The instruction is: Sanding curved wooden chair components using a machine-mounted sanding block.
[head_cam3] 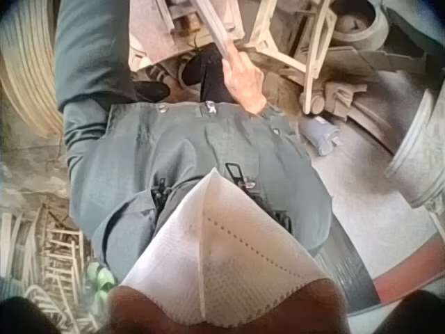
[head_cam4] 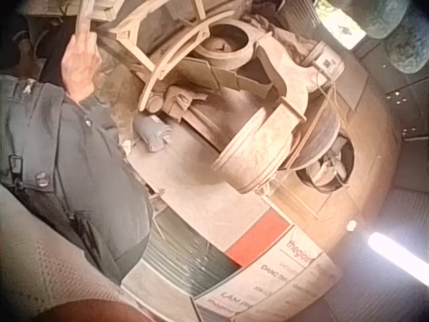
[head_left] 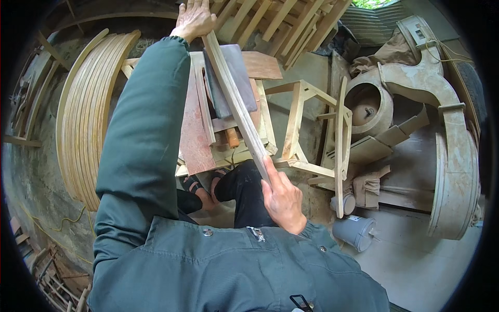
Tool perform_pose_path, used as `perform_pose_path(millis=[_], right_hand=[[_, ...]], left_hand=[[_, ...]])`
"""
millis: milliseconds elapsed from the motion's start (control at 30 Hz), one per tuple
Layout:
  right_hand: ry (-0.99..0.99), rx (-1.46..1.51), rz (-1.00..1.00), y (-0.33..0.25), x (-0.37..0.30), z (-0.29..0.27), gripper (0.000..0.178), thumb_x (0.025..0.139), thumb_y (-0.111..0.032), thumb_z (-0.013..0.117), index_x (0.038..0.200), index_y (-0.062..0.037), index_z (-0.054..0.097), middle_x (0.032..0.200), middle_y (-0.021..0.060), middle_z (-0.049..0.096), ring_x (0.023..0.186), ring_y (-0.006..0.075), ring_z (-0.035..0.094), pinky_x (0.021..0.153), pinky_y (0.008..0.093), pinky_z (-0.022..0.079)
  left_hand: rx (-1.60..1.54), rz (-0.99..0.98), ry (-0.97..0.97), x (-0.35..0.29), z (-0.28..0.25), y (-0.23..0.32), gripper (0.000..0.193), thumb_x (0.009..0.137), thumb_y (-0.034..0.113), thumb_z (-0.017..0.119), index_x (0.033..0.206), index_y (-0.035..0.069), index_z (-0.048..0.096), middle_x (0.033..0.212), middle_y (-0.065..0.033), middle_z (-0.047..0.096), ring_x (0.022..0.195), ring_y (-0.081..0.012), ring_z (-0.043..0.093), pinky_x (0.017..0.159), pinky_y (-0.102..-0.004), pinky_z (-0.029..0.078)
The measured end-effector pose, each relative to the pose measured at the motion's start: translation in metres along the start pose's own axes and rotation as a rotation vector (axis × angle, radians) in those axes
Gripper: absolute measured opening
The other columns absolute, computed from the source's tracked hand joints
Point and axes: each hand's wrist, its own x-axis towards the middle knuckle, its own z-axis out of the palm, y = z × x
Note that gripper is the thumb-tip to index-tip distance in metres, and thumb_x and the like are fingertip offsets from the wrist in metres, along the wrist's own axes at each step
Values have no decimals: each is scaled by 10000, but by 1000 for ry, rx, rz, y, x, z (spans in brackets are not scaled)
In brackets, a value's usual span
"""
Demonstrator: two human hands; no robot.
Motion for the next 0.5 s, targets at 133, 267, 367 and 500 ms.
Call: perform_pose_path(millis=[133, 267, 367, 500], right_hand=[[50, 30, -16, -9, 40, 18, 768, 921, -119, 722, 1615, -160, 396, 953, 160, 652, 785, 390, 692, 673, 492, 574], [126, 28, -28, -15, 75, 38, 760, 942, -137, 703, 1627, -161, 373, 965, 170, 656, 795, 404, 693, 681, 511, 568], [149, 4, -33, -22, 97, 49, 774, 945, -146, 701, 1638, -187, 356, 946, 166, 649, 799, 401, 696, 683, 517, 566], [193, -33, -83, -11, 91, 41, 743, 966, -195, 670, 1638, -197, 354, 947, 150, 626, 765, 380, 712, 639, 502, 583]], left_hand=[[-6, -13, -27, -8, -21, 18, 893, 952, 348, 565, 1630, -87, 180, 1724, -292, 120, 1620, -425, 61, 1293, -573, 147], [-21, 3, -5, -7, -19, 25, 891, 959, 351, 570, 1629, -87, 181, 1721, -299, 120, 1618, -429, 61, 1293, -573, 148], [-14, 27, 42, -8, -8, 13, 909, 962, 364, 580, 1634, -83, 162, 1723, -294, 119, 1617, -434, 59, 1294, -572, 144], [100, 98, 101, -27, 8, 22, 808, 999, 372, 471, 1648, -26, 201, 1739, -230, 152, 1621, -398, 97, 1283, -599, 159]])
